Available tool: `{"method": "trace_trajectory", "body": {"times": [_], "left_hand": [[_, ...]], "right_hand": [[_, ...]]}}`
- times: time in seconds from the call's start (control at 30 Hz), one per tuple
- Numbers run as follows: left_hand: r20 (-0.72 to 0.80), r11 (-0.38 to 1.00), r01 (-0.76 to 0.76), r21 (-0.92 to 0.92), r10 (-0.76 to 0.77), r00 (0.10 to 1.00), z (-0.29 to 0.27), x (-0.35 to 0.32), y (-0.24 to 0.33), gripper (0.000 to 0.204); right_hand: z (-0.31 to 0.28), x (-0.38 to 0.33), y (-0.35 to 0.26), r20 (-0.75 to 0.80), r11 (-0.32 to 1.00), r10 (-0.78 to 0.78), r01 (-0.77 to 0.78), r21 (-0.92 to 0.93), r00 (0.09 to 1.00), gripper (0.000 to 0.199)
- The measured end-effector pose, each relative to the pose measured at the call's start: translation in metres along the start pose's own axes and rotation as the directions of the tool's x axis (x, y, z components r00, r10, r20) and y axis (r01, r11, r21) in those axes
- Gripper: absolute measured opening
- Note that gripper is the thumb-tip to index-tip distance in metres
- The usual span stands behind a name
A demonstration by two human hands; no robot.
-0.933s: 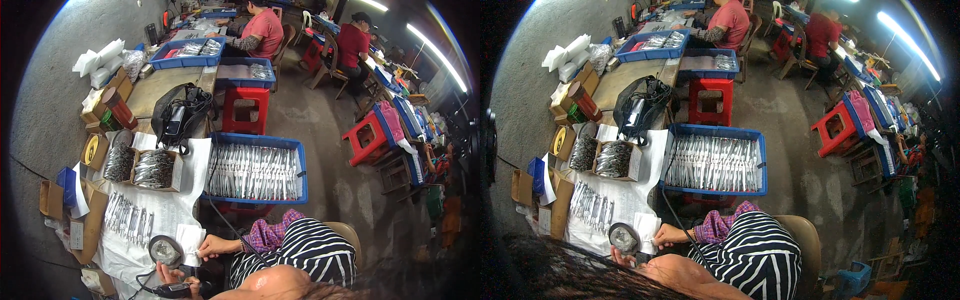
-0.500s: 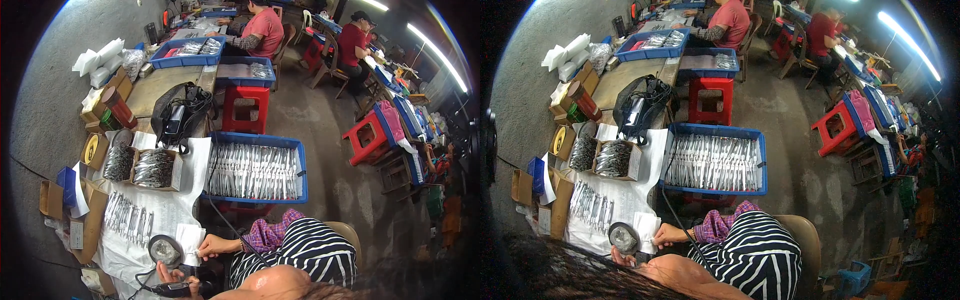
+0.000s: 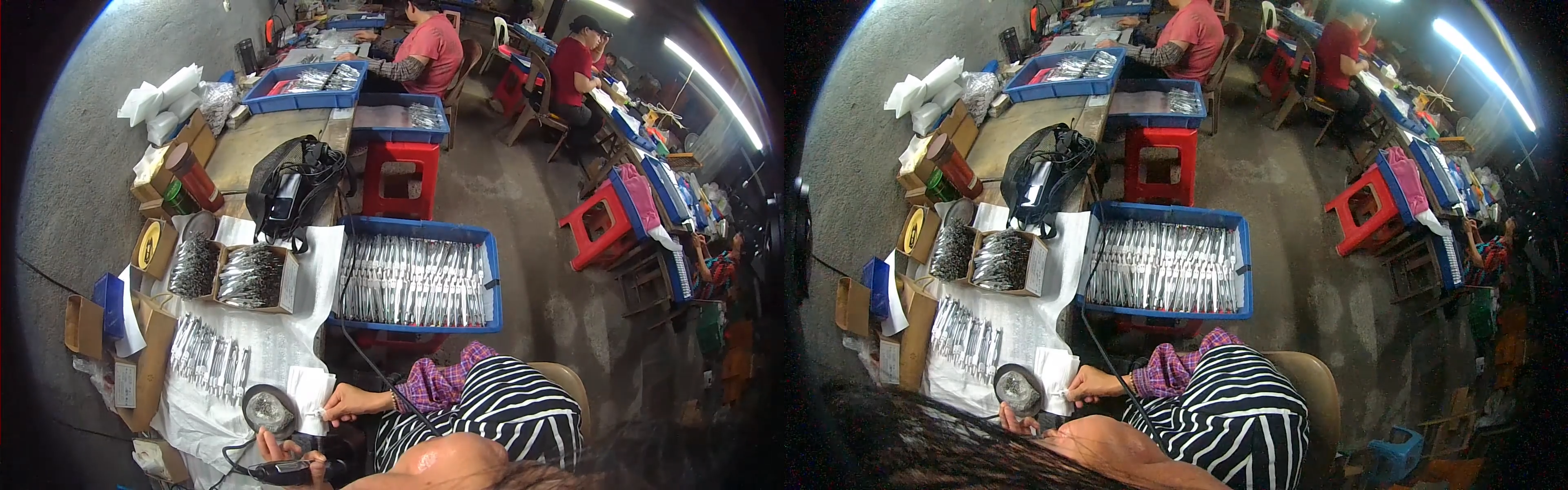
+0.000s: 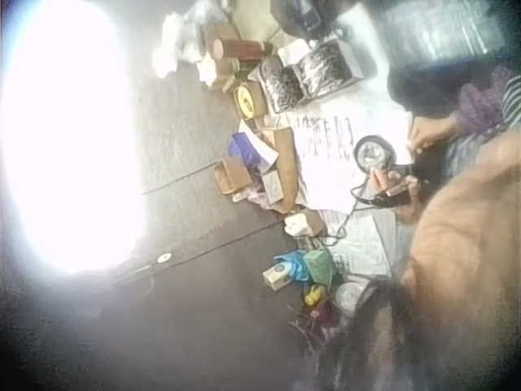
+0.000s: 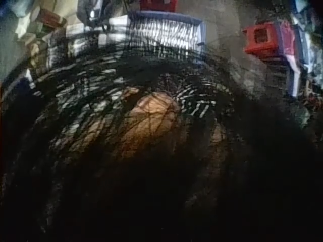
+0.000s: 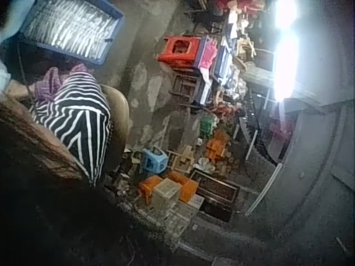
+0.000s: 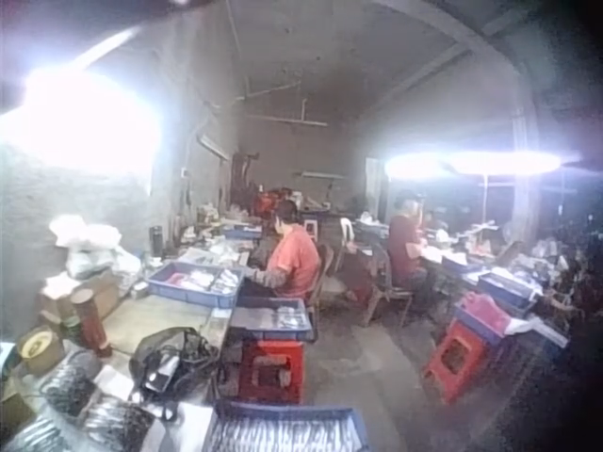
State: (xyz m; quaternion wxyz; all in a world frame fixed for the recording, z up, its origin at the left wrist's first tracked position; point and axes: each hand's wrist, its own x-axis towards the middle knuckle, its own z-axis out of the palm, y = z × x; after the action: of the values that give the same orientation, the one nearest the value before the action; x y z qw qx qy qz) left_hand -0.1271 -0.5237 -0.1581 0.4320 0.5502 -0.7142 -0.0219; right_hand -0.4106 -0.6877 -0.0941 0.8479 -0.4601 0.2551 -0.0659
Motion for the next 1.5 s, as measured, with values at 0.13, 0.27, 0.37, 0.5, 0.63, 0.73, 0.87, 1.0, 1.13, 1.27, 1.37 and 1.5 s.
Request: {"method": "trace_trajectory", "body": {"times": [0.13,0.27,0.37,0.5,0.63,0.73,0.87,1.0,1.13,1.27,1.37,1.5], "left_hand": [[0.005,0.999,-0.030,0.030,0.030,1.000,0.003,0.023,0.026,0.071],[0.006,0.996,-0.060,0.062,0.060,0.998,0.000,0.040,0.045,0.074],[0.009,0.994,-0.083,0.077,0.083,0.997,-0.001,0.049,0.053,0.076],[0.015,0.989,-0.112,0.101,0.111,0.994,-0.005,0.058,0.057,0.079],[0.182,0.864,-0.325,0.385,0.274,0.944,-0.020,0.063,0.053,0.074],[0.276,0.638,-0.484,0.598,0.403,0.873,-0.021,0.045,0.016,0.065],[0.145,0.734,0.449,-0.509,-0.441,0.886,-0.018,-0.018,0.015,0.058],[0.159,0.678,0.468,-0.567,-0.468,0.869,-0.008,0.038,0.070,0.065],[0.144,0.681,0.477,-0.555,-0.486,0.862,-0.008,0.036,0.068,0.067],[0.132,0.698,0.446,-0.560,-0.456,0.880,-0.005,0.043,0.072,0.066],[0.121,0.714,0.427,-0.554,-0.439,0.890,-0.004,0.045,0.072,0.066],[0.103,0.735,0.403,-0.545,-0.419,0.902,-0.003,0.047,0.071,0.065]], "right_hand": [[-0.002,0.007,0.009,0.021,0.999,-0.030,0.029,0.020,0.999,0.020],[0.001,0.008,0.010,0.032,0.999,-0.044,0.043,0.023,0.999,0.021],[0.001,0.007,0.010,0.022,0.999,-0.045,0.044,0.022,0.999,0.021],[0.000,0.009,0.011,0.010,0.999,-0.042,0.042,0.009,0.999,0.021],[0.002,0.009,0.009,0.014,0.999,-0.054,0.054,0.000,0.998,0.022],[0.000,0.004,0.007,0.000,0.998,-0.057,0.057,0.004,0.998,0.023],[0.006,0.012,0.004,0.035,0.999,-0.052,0.052,-0.015,0.998,0.023],[0.000,0.001,0.004,0.021,0.998,-0.062,0.063,-0.027,0.998,0.023],[0.004,0.011,0.009,0.026,0.998,-0.066,0.066,0.016,0.997,0.023],[0.001,0.006,0.010,0.005,0.998,-0.067,0.067,0.000,0.998,0.023],[0.001,0.007,0.012,0.008,0.997,-0.076,0.076,-0.002,0.997,0.024],[0.003,0.005,0.006,0.013,0.998,-0.057,0.057,-0.023,0.998,0.023]]}}
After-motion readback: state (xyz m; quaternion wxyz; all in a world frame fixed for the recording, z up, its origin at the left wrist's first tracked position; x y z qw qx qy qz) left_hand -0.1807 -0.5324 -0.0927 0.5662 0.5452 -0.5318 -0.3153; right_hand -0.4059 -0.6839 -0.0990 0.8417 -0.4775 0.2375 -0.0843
